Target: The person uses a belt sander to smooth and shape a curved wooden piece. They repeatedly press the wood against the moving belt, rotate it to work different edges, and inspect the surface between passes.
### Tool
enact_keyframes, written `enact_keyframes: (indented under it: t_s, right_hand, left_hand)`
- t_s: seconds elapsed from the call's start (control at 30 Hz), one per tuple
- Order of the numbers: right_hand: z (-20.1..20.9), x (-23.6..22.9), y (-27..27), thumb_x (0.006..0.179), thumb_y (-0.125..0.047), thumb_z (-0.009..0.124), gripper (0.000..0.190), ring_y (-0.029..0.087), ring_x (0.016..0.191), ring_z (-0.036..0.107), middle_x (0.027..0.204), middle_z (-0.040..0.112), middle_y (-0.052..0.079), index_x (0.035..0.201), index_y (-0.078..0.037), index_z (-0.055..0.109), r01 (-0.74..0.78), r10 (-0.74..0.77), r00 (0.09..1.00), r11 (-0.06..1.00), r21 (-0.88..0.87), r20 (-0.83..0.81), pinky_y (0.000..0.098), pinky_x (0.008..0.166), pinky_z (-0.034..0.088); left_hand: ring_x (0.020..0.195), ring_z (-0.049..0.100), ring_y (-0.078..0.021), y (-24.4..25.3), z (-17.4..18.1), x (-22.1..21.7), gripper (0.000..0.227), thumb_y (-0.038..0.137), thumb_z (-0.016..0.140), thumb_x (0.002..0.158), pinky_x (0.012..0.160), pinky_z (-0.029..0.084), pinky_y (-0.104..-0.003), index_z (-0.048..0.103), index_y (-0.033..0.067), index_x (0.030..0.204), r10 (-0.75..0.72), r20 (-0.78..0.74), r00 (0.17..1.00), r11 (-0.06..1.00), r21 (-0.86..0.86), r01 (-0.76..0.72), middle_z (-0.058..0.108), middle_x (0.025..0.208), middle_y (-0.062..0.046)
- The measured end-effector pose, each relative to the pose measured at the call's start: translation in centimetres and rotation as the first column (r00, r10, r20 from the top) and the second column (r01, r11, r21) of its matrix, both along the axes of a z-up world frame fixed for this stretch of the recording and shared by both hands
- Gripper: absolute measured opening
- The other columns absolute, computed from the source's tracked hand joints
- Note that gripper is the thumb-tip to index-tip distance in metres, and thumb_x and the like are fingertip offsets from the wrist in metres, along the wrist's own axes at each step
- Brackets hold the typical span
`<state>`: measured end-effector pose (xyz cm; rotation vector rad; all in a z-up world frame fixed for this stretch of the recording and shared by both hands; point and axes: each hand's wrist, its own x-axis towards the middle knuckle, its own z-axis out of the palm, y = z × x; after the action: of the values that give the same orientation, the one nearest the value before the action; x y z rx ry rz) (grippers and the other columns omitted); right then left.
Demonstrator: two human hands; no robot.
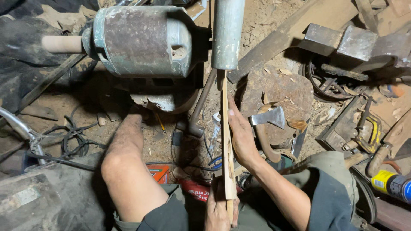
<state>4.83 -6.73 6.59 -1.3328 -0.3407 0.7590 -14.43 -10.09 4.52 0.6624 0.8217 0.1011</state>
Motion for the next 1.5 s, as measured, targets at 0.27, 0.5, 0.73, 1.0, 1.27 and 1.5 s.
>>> enact_keyframes:
  t_s: [0.27, 0.5, 0.73, 1.0, 1.27, 1.5]
  right_hand:
    - [0.7, 1.4, 0.6, 0.108, -0.036, 0.042, 0.066, 0.022, 0.159, 0.020, 0.171, 0.025, 0.012, 0.160, 0.001, 0.026, -0.054, 0.052, 0.995, 0.998, 0.025, 0.087, 0.0343, 0.127, 0.016]
    - [-0.1, 4.4, 3.3, 0.109, -0.038, 0.039, 0.065, 0.023, 0.157, 0.025, 0.170, 0.027, 0.012, 0.160, 0.000, 0.026, 0.012, -0.008, 0.992, 0.999, -0.034, 0.126, 0.0342, 0.126, 0.021]
    - [-2.2, 6.9, 4.9, 0.112, -0.041, 0.041, 0.053, 0.016, 0.112, 0.048, 0.124, 0.056, 0.007, 0.140, 0.002, 0.056, 0.080, -0.065, 0.989, 0.991, -0.111, 0.136, 0.0306, 0.097, 0.042]
    - [-4.4, 10.5, 7.2, 0.104, -0.033, 0.050, 0.035, 0.009, 0.068, 0.053, 0.077, 0.059, -0.001, 0.097, -0.003, 0.066, 0.109, -0.105, 0.994, 0.987, -0.117, 0.041, 0.0285, 0.059, 0.045]
    - [-9.7, 13.4, 9.3, 0.103, -0.026, 0.060, 0.031, 0.010, 0.084, 0.061, 0.096, 0.069, 0.005, 0.110, 0.003, 0.070, 0.152, -0.152, 0.988, 0.988, 0.020, -0.002, 0.0291, 0.073, 0.053]
    - [-13.4, 16.4, 10.3, 0.107, -0.024, 0.058, 0.045, 0.011, 0.108, 0.064, 0.125, 0.064, 0.005, 0.145, -0.003, 0.049, 0.060, -0.067, 0.997, 0.974, 0.218, 0.026, 0.0279, 0.092, 0.055]
  left_hand:
    - [0.040, 0.045, -0.0160, 0.1, 0.3, 0.2, 0.041, 0.045, 0.043, 0.102, 0.036, 0.036, -0.030, 0.051, 0.0063, 0.112, 0.077, -0.043, 0.996, 0.994, -0.069, -0.079, 0.053, 0.067, -0.008]
    - [0.047, 0.044, -0.0108, 2.4, 2.0, 3.4, 0.031, 0.041, 0.045, 0.104, 0.039, 0.033, -0.025, 0.050, 0.0099, 0.106, 0.108, -0.007, 0.994, 0.990, -0.088, -0.108, 0.056, 0.073, -0.004]
    - [0.049, 0.046, -0.0105, 4.4, 0.6, 6.4, 0.021, 0.031, 0.043, 0.104, 0.039, 0.033, -0.026, 0.050, 0.0118, 0.108, 0.187, 0.099, 0.977, 0.974, -0.146, -0.172, 0.056, 0.075, -0.003]
    - [0.047, 0.044, -0.0099, 6.5, -1.0, 9.7, 0.026, 0.030, 0.043, 0.109, 0.038, 0.034, -0.024, 0.052, 0.0057, 0.106, 0.190, 0.140, 0.972, 0.977, -0.121, -0.174, 0.053, 0.071, -0.004]
    - [0.044, 0.040, -0.0087, 9.0, -0.7, 13.1, 0.022, 0.030, 0.042, 0.109, 0.035, 0.029, -0.024, 0.047, 0.0103, 0.101, 0.167, 0.130, 0.977, 0.983, -0.101, -0.155, 0.045, 0.063, -0.001]
    - [0.041, 0.036, -0.0098, 10.7, -0.9, 15.6, 0.022, 0.033, 0.041, 0.107, 0.033, 0.027, -0.024, 0.045, 0.0129, 0.099, 0.133, 0.082, 0.988, 0.986, -0.115, -0.123, 0.044, 0.061, -0.001]
